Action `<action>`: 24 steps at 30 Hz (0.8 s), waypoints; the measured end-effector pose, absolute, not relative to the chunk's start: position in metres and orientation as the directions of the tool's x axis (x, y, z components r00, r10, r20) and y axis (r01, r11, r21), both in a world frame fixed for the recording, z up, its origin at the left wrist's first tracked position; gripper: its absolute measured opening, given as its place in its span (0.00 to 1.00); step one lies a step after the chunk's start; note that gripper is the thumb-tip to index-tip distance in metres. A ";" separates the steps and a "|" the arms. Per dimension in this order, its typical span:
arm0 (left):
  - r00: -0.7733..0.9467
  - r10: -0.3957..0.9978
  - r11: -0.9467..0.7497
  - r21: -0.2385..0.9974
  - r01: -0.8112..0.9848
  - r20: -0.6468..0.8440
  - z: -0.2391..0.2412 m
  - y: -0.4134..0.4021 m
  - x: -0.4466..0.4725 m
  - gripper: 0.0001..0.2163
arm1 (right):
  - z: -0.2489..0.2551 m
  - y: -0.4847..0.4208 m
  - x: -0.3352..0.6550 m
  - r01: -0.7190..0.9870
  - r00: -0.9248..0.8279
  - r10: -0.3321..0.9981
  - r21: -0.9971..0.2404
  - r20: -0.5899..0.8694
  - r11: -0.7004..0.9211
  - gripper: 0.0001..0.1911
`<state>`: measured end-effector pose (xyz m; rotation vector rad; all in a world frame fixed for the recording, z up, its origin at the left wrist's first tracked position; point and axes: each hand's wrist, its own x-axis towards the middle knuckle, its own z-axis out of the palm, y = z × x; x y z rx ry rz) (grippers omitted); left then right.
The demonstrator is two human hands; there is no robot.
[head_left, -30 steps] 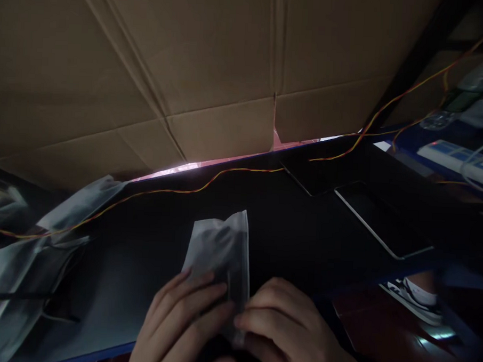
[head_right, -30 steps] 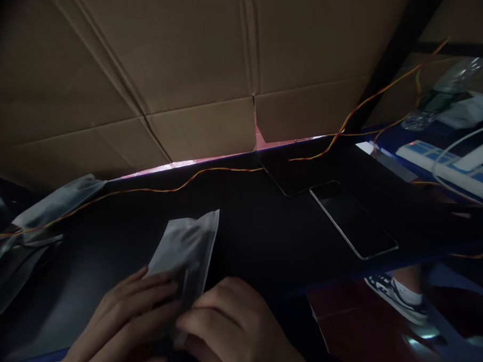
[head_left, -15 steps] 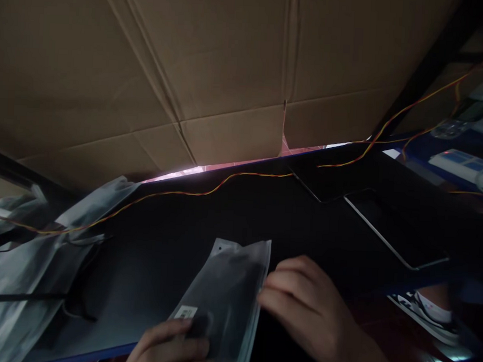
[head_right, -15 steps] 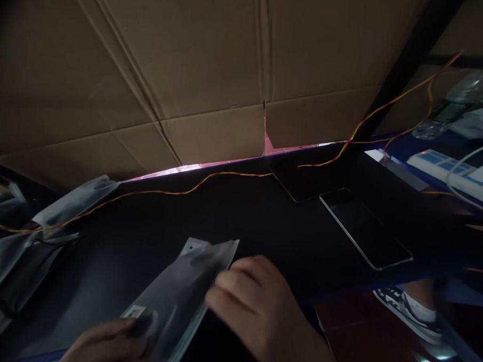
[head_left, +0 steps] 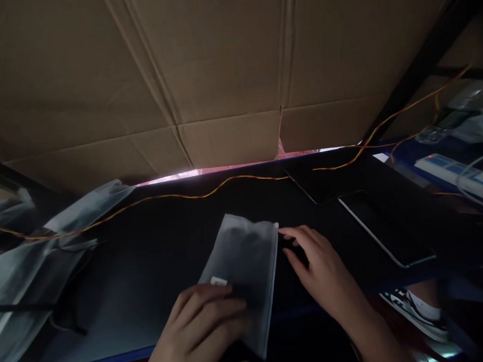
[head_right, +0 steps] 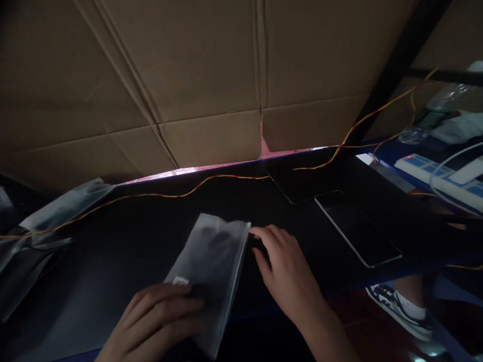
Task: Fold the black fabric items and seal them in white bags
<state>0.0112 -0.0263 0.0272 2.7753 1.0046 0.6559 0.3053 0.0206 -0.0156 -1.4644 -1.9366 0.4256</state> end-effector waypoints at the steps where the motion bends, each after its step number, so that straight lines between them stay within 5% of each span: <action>1: 0.653 0.652 -0.754 0.238 0.612 0.385 0.030 -0.022 0.015 0.13 | -0.017 0.019 0.304 0.719 -0.109 0.947 -0.634 0.302 0.285 0.20; 6: 0.515 0.764 -0.623 0.240 0.744 0.388 0.032 0.011 0.041 0.15 | -0.014 0.027 0.299 0.713 -0.008 0.970 -0.679 0.243 0.176 0.16; 12: 0.529 0.821 -0.567 0.199 0.799 0.216 0.007 0.043 0.073 0.27 | -0.006 0.055 0.298 0.775 -0.009 0.981 -0.619 0.195 0.130 0.15; 24: 0.491 0.829 -0.548 0.217 0.808 0.268 -0.006 0.022 0.068 0.28 | -0.002 0.045 0.291 0.779 -0.003 0.987 -0.618 0.161 0.103 0.13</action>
